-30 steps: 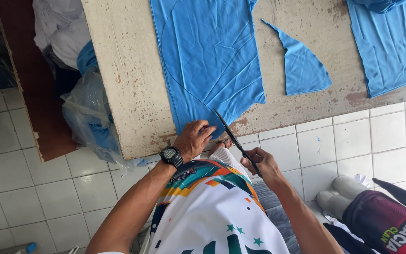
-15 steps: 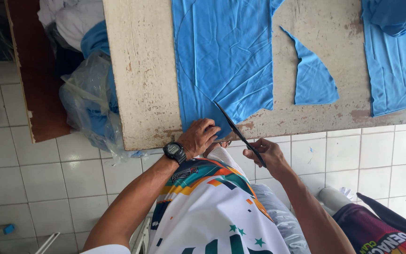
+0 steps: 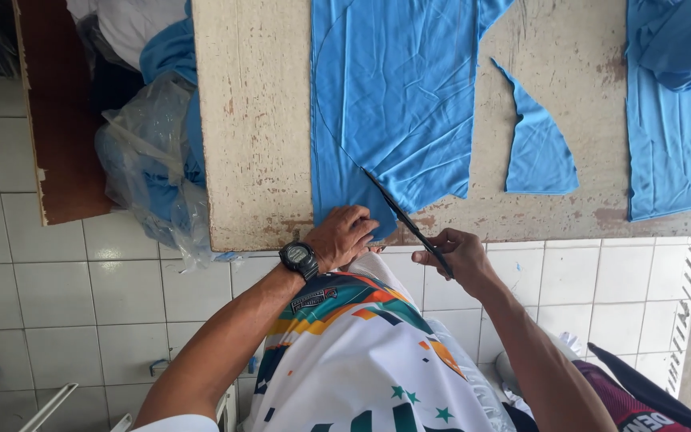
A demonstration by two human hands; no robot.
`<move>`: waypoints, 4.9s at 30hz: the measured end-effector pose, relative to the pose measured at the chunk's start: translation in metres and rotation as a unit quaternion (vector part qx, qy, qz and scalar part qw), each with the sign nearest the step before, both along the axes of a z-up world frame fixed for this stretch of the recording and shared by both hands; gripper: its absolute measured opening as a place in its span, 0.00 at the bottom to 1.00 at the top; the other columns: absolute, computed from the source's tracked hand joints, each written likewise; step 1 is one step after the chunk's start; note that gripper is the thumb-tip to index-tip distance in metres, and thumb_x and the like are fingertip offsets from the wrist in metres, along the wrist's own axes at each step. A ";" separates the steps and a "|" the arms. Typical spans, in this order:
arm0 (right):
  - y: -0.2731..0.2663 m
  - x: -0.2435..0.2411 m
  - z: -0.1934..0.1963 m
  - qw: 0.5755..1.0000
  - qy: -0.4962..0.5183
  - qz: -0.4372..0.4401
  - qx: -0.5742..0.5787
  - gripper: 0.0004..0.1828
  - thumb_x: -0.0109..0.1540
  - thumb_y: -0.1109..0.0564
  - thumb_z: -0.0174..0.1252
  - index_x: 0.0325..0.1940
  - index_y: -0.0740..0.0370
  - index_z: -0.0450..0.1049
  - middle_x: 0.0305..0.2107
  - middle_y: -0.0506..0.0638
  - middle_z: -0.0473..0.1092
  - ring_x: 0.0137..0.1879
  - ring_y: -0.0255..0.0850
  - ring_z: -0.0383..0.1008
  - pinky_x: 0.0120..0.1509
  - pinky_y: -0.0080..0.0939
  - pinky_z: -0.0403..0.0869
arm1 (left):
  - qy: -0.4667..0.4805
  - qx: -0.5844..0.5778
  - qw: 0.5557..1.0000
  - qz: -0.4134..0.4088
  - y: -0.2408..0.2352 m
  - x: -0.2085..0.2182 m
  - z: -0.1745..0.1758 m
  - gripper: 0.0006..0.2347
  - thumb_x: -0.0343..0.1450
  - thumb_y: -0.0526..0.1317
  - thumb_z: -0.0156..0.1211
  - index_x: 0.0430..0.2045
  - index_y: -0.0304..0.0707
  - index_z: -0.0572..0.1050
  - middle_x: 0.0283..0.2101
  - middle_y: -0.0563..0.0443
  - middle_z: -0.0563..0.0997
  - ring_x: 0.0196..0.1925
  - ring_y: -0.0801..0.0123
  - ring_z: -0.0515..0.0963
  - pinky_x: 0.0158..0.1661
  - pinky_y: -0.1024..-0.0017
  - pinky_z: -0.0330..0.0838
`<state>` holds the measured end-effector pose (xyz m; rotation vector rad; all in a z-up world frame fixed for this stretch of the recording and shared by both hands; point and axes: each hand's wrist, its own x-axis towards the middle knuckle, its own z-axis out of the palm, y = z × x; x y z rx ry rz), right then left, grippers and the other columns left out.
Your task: The person is smoothing out blue fabric on a large table and using scissors to cut out pattern pieces.
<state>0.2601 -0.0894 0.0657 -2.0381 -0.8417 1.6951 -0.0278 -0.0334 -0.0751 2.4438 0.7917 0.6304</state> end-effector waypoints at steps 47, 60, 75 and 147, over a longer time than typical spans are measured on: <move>0.065 -0.074 -0.043 0.992 0.090 -0.069 0.059 0.31 0.55 0.50 0.87 0.42 0.74 0.74 0.14 0.55 0.70 0.15 0.38 0.69 0.19 0.34 0.67 | 0.006 0.024 0.999 0.028 -0.003 0.000 0.043 0.05 0.81 0.40 0.59 0.46 0.47 0.69 0.46 0.52 0.67 0.43 0.64 0.74 0.42 0.61 0.70; 0.091 -0.107 -0.017 0.987 0.107 -0.110 0.050 0.29 0.56 0.52 0.85 0.41 0.73 0.73 0.13 0.53 0.67 0.15 0.39 0.68 0.22 0.36 0.66 | -0.066 -0.024 0.992 0.103 -0.010 0.004 0.047 0.06 0.77 0.43 0.65 0.40 0.48 0.73 0.50 0.53 0.73 0.50 0.64 0.79 0.52 0.67 0.76; 0.101 -0.132 0.002 0.958 0.217 -0.185 -0.034 0.34 0.63 0.37 0.76 0.42 0.73 0.73 0.20 0.58 0.67 0.21 0.45 0.71 0.26 0.43 0.74 | -0.211 -0.527 0.751 0.336 0.191 -0.060 0.090 0.15 0.79 0.46 0.60 0.41 0.27 0.80 0.26 0.40 0.88 0.13 0.69 0.82 0.15 0.74 0.69; 0.184 -0.259 0.002 0.915 0.108 -0.384 0.055 0.37 0.58 0.41 0.83 0.48 0.77 0.74 0.16 0.53 0.71 0.17 0.38 0.70 0.25 0.37 0.70 | -0.065 -0.573 0.796 0.186 0.224 -0.105 0.111 0.09 0.74 0.39 0.68 0.32 0.28 0.83 0.18 0.45 0.84 0.13 0.74 0.78 0.19 0.81 0.72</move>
